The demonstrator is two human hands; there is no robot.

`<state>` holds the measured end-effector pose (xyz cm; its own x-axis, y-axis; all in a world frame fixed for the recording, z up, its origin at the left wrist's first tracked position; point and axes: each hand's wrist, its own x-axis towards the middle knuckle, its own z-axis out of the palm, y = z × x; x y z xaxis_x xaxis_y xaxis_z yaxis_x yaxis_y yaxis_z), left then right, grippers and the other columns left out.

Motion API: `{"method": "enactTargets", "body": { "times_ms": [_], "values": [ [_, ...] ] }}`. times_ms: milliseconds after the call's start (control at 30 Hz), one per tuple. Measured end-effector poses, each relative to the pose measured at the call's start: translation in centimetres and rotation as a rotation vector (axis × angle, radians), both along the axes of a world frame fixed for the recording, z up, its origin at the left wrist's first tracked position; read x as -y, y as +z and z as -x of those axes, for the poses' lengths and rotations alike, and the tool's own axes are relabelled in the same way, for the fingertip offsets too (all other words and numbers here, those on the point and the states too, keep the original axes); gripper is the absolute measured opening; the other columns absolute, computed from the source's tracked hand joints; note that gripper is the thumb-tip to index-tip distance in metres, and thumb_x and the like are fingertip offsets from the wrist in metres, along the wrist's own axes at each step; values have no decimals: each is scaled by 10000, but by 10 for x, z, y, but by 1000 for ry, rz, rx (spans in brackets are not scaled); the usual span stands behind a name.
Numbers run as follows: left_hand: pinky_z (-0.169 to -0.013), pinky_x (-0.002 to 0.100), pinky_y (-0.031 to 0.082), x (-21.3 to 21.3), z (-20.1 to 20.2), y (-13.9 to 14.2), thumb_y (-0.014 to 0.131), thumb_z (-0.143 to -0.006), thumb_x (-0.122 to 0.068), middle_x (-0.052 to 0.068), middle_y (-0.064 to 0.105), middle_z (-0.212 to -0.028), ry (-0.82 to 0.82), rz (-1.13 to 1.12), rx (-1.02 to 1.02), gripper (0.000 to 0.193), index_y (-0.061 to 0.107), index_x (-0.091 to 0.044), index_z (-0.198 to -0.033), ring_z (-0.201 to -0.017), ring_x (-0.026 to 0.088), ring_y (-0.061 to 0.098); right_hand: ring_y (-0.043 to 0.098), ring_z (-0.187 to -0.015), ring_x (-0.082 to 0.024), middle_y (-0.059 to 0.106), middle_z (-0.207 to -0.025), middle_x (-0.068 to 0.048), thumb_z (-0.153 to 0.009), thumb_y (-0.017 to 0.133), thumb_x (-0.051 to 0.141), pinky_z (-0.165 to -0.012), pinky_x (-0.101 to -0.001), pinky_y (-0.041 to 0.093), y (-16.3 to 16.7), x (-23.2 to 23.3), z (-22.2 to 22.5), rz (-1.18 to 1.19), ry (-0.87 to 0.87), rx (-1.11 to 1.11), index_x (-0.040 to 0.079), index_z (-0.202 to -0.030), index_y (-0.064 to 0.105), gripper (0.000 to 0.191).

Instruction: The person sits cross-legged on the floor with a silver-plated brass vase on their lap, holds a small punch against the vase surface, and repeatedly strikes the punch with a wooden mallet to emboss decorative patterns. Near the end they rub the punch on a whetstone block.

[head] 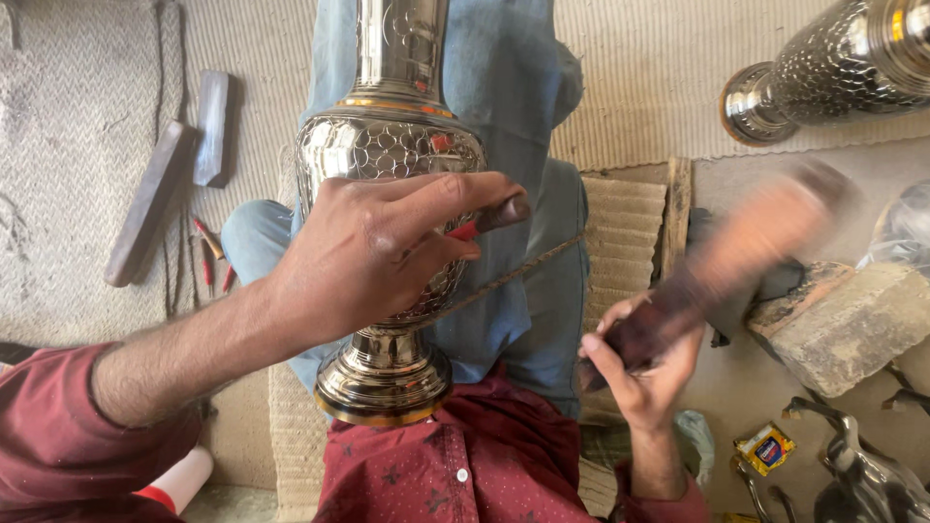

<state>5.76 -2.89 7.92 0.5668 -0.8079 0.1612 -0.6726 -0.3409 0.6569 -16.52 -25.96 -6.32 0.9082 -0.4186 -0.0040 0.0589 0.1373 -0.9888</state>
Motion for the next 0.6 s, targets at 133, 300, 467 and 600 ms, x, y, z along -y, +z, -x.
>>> {"method": "enactTargets", "body": {
  "times_ms": [133,300,467,600],
  "values": [
    [-668,346,608,2,-3,-1,788,-857,-81,39,751,-1194,-11,-41,-29,565,551,-127,-1368,-901,220,767,610,-755,-229,618,-929,-151,-803,740,-150,-688,-363,523,30,12,-15,442,12,-69,85,-1627,301,963],
    [-672,339,613,0,-2,-1,777,-866,-88,27,764,-1167,-16,-56,-37,554,548,-127,-1369,-921,218,774,667,-787,-137,641,-1033,-74,-927,724,-43,-705,-309,609,52,16,-28,124,-79,178,170,-1578,64,952],
    [-647,348,618,4,-7,-5,782,-885,-119,42,769,-1154,-113,-76,-40,544,583,-112,-1390,-890,220,776,705,-848,-189,708,-975,-117,-858,782,-90,-784,-330,585,56,15,-37,713,87,-164,50,-1329,478,578],
    [-607,362,617,12,-15,-7,778,-836,-122,60,772,-1174,-251,-113,-35,518,662,-135,-1341,-885,225,782,688,-862,-96,684,-978,-26,-844,755,-20,-778,-258,581,40,2,-30,357,-11,-116,3,-1276,454,527]
  ]
}}
